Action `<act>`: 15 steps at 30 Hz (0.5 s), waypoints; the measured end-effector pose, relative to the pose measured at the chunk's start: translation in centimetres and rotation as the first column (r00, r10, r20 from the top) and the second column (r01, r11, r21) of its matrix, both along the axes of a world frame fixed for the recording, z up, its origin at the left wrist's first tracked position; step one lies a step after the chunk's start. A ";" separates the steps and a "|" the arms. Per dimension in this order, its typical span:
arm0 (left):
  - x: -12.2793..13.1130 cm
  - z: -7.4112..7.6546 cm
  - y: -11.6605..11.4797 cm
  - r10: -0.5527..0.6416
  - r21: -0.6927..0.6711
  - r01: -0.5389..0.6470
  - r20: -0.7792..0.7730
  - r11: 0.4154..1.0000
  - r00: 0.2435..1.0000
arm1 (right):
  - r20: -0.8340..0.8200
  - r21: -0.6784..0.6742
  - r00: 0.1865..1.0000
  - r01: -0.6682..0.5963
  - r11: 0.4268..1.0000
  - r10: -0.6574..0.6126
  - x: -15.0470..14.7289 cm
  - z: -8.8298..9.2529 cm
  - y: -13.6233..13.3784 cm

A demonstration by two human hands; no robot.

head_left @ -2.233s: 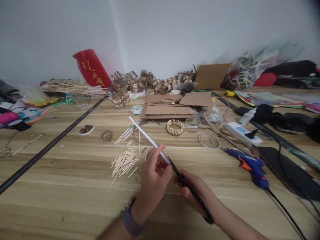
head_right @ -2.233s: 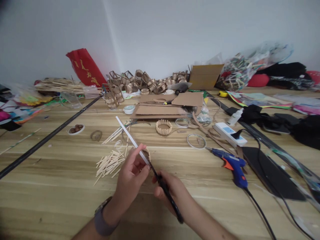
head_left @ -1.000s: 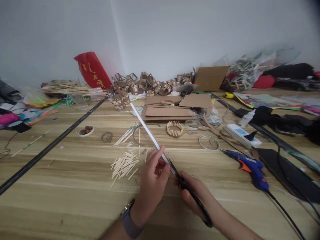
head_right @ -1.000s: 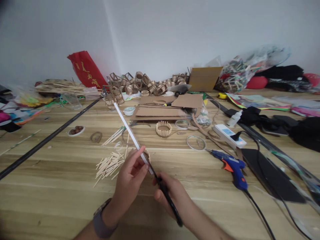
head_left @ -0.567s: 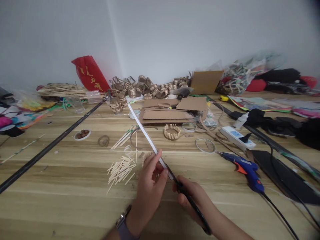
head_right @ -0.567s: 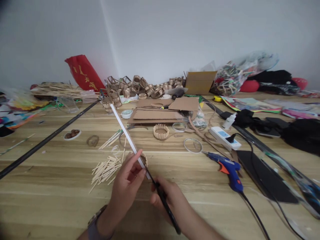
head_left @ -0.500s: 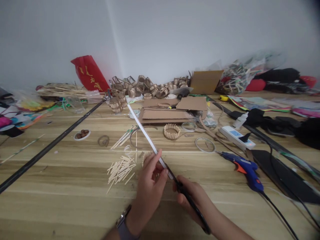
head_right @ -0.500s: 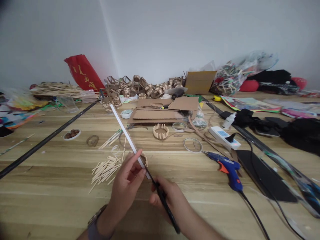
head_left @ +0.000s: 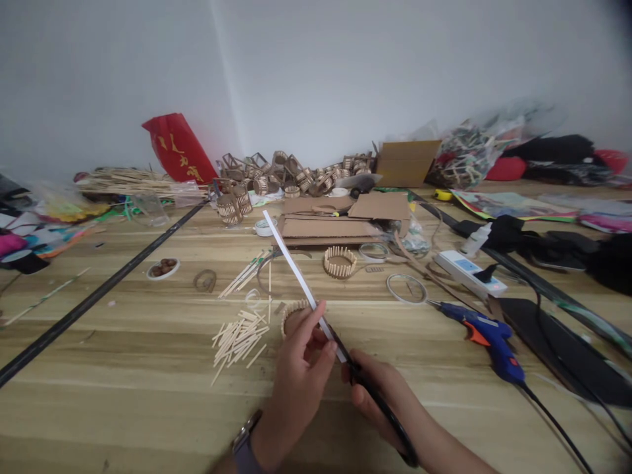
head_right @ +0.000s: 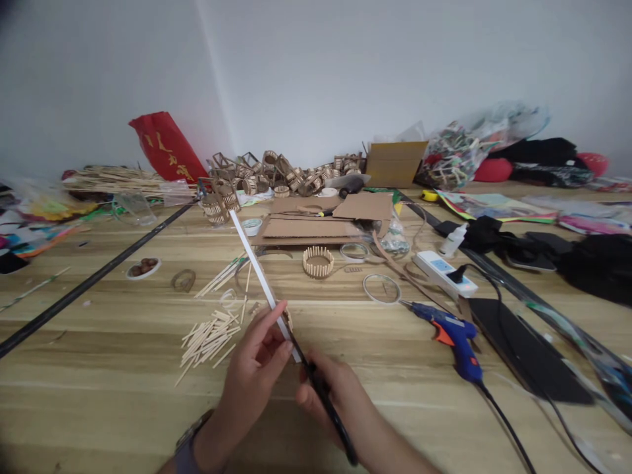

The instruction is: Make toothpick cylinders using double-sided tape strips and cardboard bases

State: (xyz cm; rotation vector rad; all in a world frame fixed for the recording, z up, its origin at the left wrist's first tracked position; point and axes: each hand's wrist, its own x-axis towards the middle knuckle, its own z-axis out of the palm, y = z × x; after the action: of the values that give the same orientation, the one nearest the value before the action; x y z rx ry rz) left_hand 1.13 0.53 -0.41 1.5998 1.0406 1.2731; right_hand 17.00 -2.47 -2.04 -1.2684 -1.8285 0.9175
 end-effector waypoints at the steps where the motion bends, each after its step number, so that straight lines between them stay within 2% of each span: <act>1: 0.0 0.0 0.0 0.002 -0.002 -0.002 -0.002 1.000 1.000 | 0.004 -0.007 1.000 0.004 1.000 -0.004 -0.1 0.1 0.0; 15: 0.1 -0.1 0.0 -0.031 -0.016 0.032 0.050 0.999 0.998 | -0.026 -0.019 0.998 0.060 0.998 -0.061 -0.1 -1.0 -0.3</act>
State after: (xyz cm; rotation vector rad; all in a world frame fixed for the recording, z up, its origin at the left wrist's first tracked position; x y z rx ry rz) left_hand 1.21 0.54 -0.49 1.5586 0.9897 1.2737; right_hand 16.90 -2.75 -3.03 -1.3092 -1.7555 0.9155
